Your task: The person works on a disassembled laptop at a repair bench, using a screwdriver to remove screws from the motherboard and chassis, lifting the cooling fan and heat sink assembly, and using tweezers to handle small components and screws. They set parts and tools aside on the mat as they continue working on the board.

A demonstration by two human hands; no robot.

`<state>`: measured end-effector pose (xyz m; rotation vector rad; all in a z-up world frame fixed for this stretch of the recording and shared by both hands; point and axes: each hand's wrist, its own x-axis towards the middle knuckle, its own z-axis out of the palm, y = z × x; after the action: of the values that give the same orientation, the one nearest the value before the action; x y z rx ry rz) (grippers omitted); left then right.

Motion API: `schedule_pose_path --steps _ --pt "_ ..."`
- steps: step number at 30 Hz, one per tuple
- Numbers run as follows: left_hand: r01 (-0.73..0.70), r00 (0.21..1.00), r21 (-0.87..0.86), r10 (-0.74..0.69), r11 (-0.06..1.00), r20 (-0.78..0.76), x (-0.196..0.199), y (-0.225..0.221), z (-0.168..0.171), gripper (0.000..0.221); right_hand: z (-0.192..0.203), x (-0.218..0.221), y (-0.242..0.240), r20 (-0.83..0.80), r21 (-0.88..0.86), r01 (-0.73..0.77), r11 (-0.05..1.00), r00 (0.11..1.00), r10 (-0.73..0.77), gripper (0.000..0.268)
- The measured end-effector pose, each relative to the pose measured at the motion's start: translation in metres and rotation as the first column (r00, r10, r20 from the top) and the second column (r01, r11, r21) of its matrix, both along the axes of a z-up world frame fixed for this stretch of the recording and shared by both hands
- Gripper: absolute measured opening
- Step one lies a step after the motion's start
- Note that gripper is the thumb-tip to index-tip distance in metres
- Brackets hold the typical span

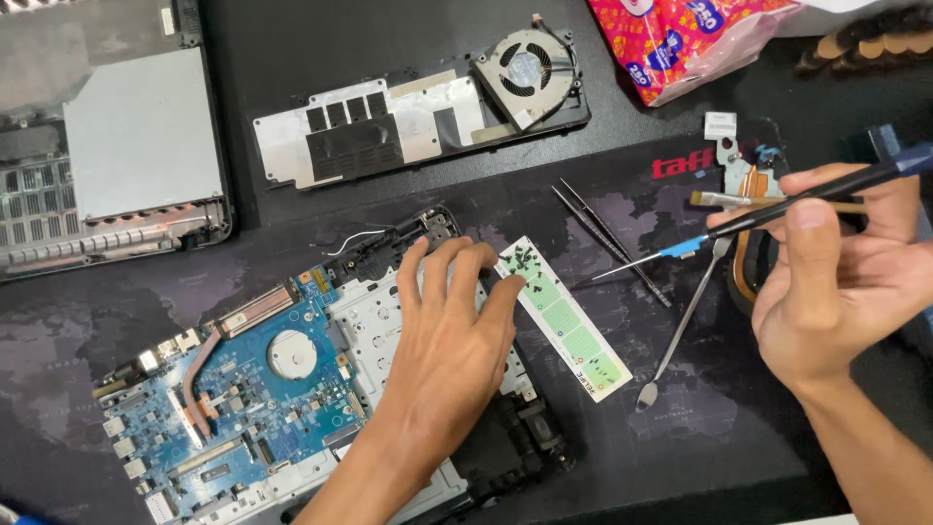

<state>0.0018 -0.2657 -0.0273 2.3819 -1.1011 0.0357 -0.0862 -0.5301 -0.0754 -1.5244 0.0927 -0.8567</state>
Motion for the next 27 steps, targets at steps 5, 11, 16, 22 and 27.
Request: schedule_pose_path --steps 5,11,16,22,27 --pt "0.055 0.994 0.104 -0.064 0.993 0.089 0.001 -0.005 -0.001 0.041 0.000 0.000 0.001 0.001 0.011 -0.004 1.000 1.000 0.004 0.022" --pt "0.073 0.988 0.125 -0.088 0.989 0.123 0.002 -0.009 -0.005 0.040 0.008 0.004 0.003 -0.003 -0.025 0.027 0.999 1.000 -0.027 0.021" --pt "0.073 0.988 0.137 -0.091 0.988 0.127 0.002 -0.009 -0.002 0.041 0.003 -0.001 0.001 -0.002 -0.006 0.006 1.000 1.000 -0.006 0.021" --pt "0.089 0.987 0.166 -0.110 0.982 0.120 -0.004 -0.005 -0.002 0.039 0.002 -0.001 -0.001 0.008 0.002 0.005 1.000 1.000 -0.005 0.019" --pt "0.046 0.994 0.135 -0.059 0.990 0.090 -0.004 0.001 0.000 0.039 -0.003 -0.002 -0.002 -0.011 -0.013 0.026 1.000 1.000 -0.026 0.019"
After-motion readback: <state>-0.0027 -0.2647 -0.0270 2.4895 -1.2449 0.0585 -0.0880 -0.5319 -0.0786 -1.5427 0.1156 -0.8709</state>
